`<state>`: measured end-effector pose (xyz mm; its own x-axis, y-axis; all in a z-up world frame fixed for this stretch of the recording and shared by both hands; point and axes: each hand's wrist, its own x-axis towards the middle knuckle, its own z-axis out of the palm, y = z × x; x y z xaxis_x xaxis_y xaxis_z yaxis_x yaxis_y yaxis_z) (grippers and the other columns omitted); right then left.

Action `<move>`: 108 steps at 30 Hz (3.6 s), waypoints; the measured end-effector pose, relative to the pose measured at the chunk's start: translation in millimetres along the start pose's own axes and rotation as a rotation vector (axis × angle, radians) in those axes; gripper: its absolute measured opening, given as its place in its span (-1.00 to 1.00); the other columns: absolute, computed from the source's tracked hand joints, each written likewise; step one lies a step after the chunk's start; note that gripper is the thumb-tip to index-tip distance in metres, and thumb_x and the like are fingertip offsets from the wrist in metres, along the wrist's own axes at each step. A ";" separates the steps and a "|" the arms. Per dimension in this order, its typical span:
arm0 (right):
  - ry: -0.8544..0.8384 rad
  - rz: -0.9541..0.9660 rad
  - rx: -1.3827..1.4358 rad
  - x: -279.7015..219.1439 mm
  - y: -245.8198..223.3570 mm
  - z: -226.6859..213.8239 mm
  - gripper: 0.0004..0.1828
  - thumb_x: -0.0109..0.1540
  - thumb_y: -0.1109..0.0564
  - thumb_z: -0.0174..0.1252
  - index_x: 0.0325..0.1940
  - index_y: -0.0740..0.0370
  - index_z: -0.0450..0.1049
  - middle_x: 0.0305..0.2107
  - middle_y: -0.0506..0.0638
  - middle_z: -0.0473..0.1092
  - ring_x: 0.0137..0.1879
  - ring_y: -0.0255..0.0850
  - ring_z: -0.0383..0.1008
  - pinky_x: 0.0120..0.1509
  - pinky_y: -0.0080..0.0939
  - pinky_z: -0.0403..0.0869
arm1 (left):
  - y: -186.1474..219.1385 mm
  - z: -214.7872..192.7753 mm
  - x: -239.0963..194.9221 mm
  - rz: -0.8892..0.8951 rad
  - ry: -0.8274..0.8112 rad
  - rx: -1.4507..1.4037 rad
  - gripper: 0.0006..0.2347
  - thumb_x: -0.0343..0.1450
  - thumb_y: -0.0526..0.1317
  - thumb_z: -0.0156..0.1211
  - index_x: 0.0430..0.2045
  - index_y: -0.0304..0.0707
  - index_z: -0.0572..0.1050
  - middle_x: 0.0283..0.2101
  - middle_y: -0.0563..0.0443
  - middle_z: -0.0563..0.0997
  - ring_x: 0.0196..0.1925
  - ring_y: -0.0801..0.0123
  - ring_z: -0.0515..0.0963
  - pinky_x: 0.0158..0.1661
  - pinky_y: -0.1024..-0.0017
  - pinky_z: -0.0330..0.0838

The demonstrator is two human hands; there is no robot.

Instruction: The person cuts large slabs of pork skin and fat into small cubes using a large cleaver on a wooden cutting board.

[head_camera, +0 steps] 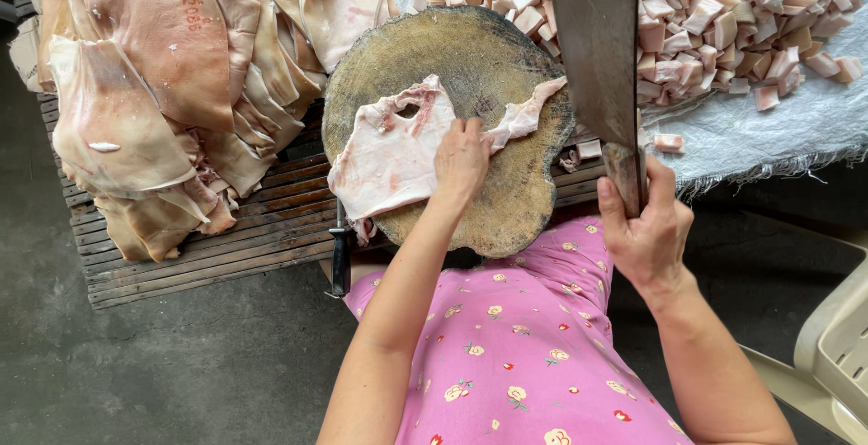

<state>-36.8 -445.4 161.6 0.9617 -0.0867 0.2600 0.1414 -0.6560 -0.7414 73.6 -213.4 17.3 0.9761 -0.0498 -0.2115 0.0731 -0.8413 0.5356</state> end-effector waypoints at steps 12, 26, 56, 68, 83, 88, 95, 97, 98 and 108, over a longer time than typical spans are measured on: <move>-0.253 -0.050 -0.452 -28.9 55.8 18.1 -0.54 0.33 0.00 0.22 0.23 0.25 0.36 -0.48 0.23 0.51 -0.46 0.09 0.58 -0.38 0.00 0.55 | 43.4 65.6 36.2 0.142 0.155 0.169 -0.82 0.49 -0.18 0.24 -0.12 -0.27 0.54 -0.06 -0.06 0.52 -0.11 0.29 0.44 -0.10 0.30 0.40; -0.389 0.081 -0.550 -53.6 50.9 31.4 -0.47 0.23 0.03 0.24 0.22 0.27 0.32 -0.45 0.25 0.51 -0.44 0.16 0.59 -0.41 0.07 0.55 | 11.0 76.1 30.9 0.109 0.195 -0.173 -0.90 0.42 -0.38 0.19 -0.24 -0.29 0.49 -0.16 -0.06 0.47 -0.10 0.20 0.42 -0.02 0.27 0.48; -0.122 0.434 0.075 -1.8 33.7 13.1 -0.57 0.33 0.05 0.23 0.15 0.41 0.39 -0.60 0.07 0.48 -0.54 -0.25 0.50 -0.42 -0.19 0.46 | 34.3 35.9 55.2 0.329 0.153 -0.145 -0.56 0.27 -0.20 0.39 0.02 -0.31 0.48 -0.16 -0.21 0.56 -0.08 0.06 0.56 -0.04 0.08 0.44; -0.234 0.643 0.091 -19.0 35.3 19.2 -0.53 0.30 -0.01 0.22 0.17 0.34 0.40 -0.69 0.08 0.46 -0.59 -0.23 0.48 -0.44 -0.20 0.45 | -15.5 4.6 82.9 -0.195 -0.562 -1.132 -0.75 0.55 -0.20 0.01 -0.04 -0.37 0.55 -0.25 0.02 0.66 -0.26 0.42 0.65 -0.31 0.49 0.52; -0.450 0.341 -0.287 -8.1 36.0 60.8 -0.56 0.37 -0.03 0.13 0.17 0.33 0.28 -0.29 0.52 0.48 -0.10 0.48 0.51 0.04 0.31 0.45 | -256.2 -108.8 -132.6 -0.277 0.280 -0.243 -0.80 0.40 -0.21 0.32 -0.19 -0.34 0.64 -0.33 -0.18 0.70 -0.28 0.22 0.70 -0.20 0.29 0.54; -0.407 0.303 -0.283 -12.5 31.1 65.8 -0.56 0.37 0.00 0.14 0.18 0.35 0.28 -0.24 0.51 0.49 -0.07 0.47 0.51 0.06 0.29 0.45 | -272.3 -38.9 -144.1 -0.194 0.349 -0.152 -0.85 0.41 -0.28 0.25 -0.26 -0.41 0.62 -0.32 -0.31 0.68 -0.26 -0.01 0.66 -0.19 0.19 0.52; -0.531 0.575 -0.202 -0.4 24.4 55.7 -0.54 0.36 -0.06 0.12 0.15 0.34 0.25 -0.46 0.34 0.52 -0.41 0.18 0.60 -0.21 0.12 0.53 | -230.6 -92.6 -132.4 -0.356 0.598 -0.474 -0.84 0.51 -0.35 0.08 -0.11 -0.39 0.57 -0.21 -0.20 0.68 -0.43 0.30 0.65 -0.34 0.36 0.53; -0.487 0.566 -0.130 0.3 24.3 54.7 -0.55 0.33 -0.06 0.14 0.10 0.33 0.27 -0.49 0.22 0.50 -0.48 0.06 0.58 -0.31 0.07 0.53 | -196.4 -107.3 -117.0 -0.292 0.575 -0.524 -0.85 0.51 -0.34 0.09 -0.11 -0.36 0.57 -0.19 -0.14 0.68 -0.38 0.35 0.65 -0.33 0.42 0.57; -0.440 0.500 -0.154 -1.1 24.7 54.5 -0.57 0.35 -0.06 0.15 0.08 0.32 0.31 -0.51 0.23 0.50 -0.46 0.06 0.57 -0.28 0.06 0.51 | -175.5 -106.8 -106.3 -0.257 0.559 -0.552 -0.85 0.51 -0.34 0.10 -0.11 -0.35 0.57 -0.18 -0.11 0.67 -0.35 0.37 0.65 -0.32 0.45 0.58; -0.269 0.356 -0.063 -42.7 16.6 73.4 -0.56 0.37 -0.11 0.14 0.10 0.30 0.38 -0.48 0.31 0.51 -0.33 0.21 0.60 -0.25 0.15 0.52 | -15.3 -7.8 -17.9 0.052 0.074 -0.127 -0.60 0.38 -0.14 0.31 0.06 -0.30 0.43 0.06 -0.21 0.44 -0.07 -0.08 0.60 -0.10 0.08 0.50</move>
<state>-58.2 -397.5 92.9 0.9758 -0.1230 -0.1809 -0.2163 -0.6655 -0.7144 56.6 -195.4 19.3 0.9913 -0.0476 -0.1229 0.0432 -0.7635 0.6444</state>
